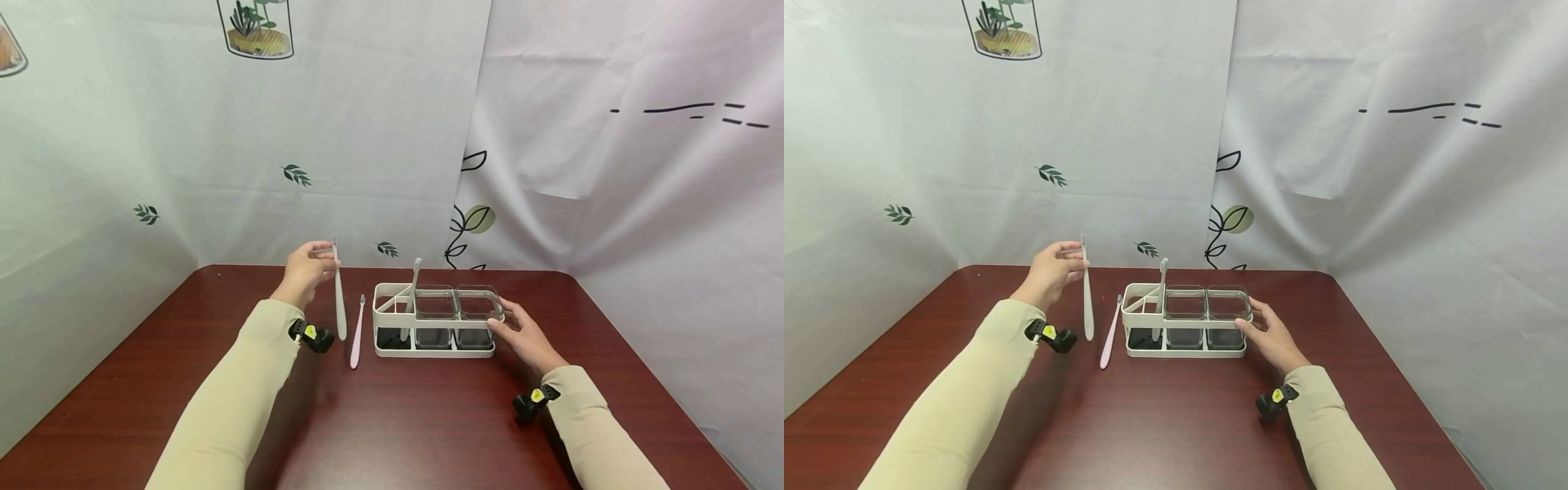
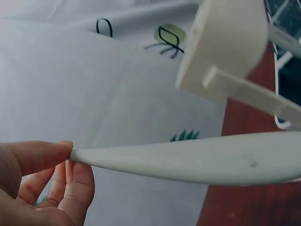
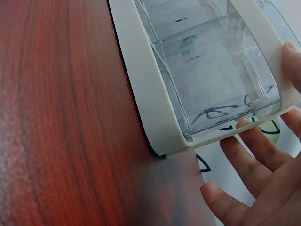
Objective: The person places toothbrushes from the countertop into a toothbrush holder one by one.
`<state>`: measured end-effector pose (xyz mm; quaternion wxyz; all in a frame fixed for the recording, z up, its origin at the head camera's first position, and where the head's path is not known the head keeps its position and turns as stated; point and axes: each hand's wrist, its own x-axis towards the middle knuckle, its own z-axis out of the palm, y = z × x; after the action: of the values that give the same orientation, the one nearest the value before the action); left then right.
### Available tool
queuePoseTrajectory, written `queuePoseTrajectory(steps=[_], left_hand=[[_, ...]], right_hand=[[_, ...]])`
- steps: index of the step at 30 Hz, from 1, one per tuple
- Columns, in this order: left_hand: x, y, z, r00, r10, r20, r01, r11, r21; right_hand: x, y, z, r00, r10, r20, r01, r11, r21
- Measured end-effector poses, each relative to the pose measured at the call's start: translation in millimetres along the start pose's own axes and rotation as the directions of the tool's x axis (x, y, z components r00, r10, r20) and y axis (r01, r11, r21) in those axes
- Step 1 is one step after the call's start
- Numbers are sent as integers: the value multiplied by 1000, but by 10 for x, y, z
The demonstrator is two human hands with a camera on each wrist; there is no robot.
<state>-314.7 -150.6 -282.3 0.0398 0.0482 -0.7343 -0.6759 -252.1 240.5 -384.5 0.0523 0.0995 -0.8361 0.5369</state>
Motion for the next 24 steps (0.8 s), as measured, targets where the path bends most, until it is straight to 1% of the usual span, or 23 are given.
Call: queuePoseTrajectory(steps=[9, 16, 24], left_hand=[[-154, 220, 136, 999, 34, 24, -32, 995, -95], [-250, 332, 219, 996, 74, 40, -65, 978, -200], [-406, 471, 350, 990, 136, 27, -126, 960, -250]], right_hand=[[3, -12, 9, 1000, -2, 10, 2, 1000, 1], [1, -19, 7, 1000, 4, 13, -4, 1000, -7], [-6, -23, -5, 1000, 15, 8, -15, 1000, -12]])
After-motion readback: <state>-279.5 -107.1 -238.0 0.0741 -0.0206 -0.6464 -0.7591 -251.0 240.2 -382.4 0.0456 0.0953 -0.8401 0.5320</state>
